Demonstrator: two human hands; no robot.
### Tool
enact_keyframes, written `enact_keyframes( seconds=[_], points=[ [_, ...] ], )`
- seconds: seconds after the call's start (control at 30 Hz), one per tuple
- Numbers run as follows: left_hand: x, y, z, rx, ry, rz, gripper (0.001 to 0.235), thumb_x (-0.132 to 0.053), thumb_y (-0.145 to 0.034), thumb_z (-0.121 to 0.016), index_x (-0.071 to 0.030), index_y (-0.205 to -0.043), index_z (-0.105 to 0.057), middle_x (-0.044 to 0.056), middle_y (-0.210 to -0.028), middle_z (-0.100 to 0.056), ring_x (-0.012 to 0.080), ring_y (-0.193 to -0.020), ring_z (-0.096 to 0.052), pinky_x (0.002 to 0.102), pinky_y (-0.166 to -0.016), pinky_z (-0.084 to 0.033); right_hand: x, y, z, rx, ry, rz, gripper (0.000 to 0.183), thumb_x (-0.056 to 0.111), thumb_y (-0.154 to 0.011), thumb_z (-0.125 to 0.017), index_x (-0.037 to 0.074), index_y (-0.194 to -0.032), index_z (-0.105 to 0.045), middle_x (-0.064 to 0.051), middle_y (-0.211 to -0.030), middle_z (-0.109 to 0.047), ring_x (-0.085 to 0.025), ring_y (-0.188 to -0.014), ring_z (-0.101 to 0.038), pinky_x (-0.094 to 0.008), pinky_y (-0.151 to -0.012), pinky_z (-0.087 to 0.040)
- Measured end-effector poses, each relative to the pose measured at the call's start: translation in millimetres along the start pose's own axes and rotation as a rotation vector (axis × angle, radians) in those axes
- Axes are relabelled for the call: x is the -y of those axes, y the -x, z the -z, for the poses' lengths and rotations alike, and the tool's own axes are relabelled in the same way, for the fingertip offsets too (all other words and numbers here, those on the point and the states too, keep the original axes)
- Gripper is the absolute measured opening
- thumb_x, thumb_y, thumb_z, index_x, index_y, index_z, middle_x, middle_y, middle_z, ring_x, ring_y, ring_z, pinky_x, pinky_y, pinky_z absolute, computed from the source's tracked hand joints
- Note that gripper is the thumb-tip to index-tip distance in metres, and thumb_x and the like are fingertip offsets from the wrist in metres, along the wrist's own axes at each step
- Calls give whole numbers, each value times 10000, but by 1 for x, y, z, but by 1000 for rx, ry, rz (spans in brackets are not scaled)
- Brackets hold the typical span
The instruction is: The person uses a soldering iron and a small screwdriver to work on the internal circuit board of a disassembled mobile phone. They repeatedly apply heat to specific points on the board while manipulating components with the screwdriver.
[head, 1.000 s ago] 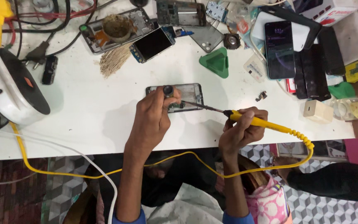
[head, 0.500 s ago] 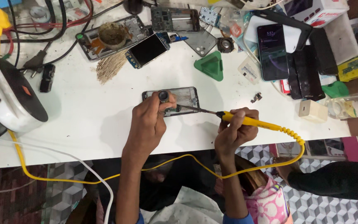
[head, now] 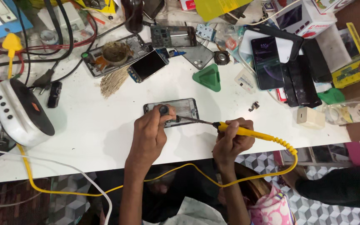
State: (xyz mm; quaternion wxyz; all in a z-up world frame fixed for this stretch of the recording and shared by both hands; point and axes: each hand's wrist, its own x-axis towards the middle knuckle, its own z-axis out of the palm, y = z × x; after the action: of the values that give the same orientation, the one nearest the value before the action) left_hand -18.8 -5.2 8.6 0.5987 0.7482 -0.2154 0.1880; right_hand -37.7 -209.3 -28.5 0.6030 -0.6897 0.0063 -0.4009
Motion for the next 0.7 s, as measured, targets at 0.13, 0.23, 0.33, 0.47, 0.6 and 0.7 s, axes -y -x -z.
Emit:
enact_keyframes(
  seconds=[0.13, 0.23, 0.33, 0.47, 0.6, 0.7],
  points=[
    [-2, 2, 1, 11, 2, 39, 309, 204, -892, -412, 110, -1160, -535, 208, -1073, -717, 316, -962, -768, 339, -870, -620, 2, 3, 2, -49, -8, 9, 296, 260, -1112, -526, 21, -940, -490, -17, -642, -507, -58, -455, -455, -210, -403, -359],
    [-2, 0, 2, 8, 38, 32, 350, 211, -865, -387, 109, -1160, -546, 210, -1083, -712, 313, -987, -768, 340, -897, -587, 4, 1, -1, -78, -74, -14, 293, 270, -1109, -530, 24, -958, -478, -23, -636, -502, -60, -443, -435, -210, -400, -339],
    [-1, 3, 1, 14, 33, 36, 351, 212, -855, -385, 107, -1146, -550, 208, -1081, -714, 307, -990, -768, 343, -897, -586, 4, 0, 1, -46, -78, -41, 292, 282, -1108, -529, 29, -969, -481, -12, -603, -479, -53, -423, -420, -205, -387, -325],
    [1, 2, -1, 6, 8, 29, 319, 205, -877, -400, 110, -1139, -556, 203, -1075, -722, 294, -977, -772, 337, -880, -620, 3, 0, 2, -43, -37, -19, 306, 282, -1119, -518, 28, -950, -498, -19, -614, -492, -57, -426, -429, -206, -385, -328],
    [0, 4, -2, -3, 25, 40, 313, 201, -900, -404, 104, -1145, -572, 202, -1084, -727, 299, -989, -774, 339, -890, -589, 4, 2, 2, -71, -80, -24, 297, 275, -1114, -526, 22, -964, -484, -25, -640, -503, -61, -446, -429, -211, -391, -332],
    [0, 3, -1, 1, 27, 23, 330, 205, -887, -396, 102, -1153, -561, 202, -1082, -718, 305, -997, -772, 343, -902, -587, 3, 0, 2, -14, -35, 5, 304, 283, -1119, -506, 29, -954, -485, -23, -625, -509, -56, -431, -436, -205, -383, -342]
  ],
)
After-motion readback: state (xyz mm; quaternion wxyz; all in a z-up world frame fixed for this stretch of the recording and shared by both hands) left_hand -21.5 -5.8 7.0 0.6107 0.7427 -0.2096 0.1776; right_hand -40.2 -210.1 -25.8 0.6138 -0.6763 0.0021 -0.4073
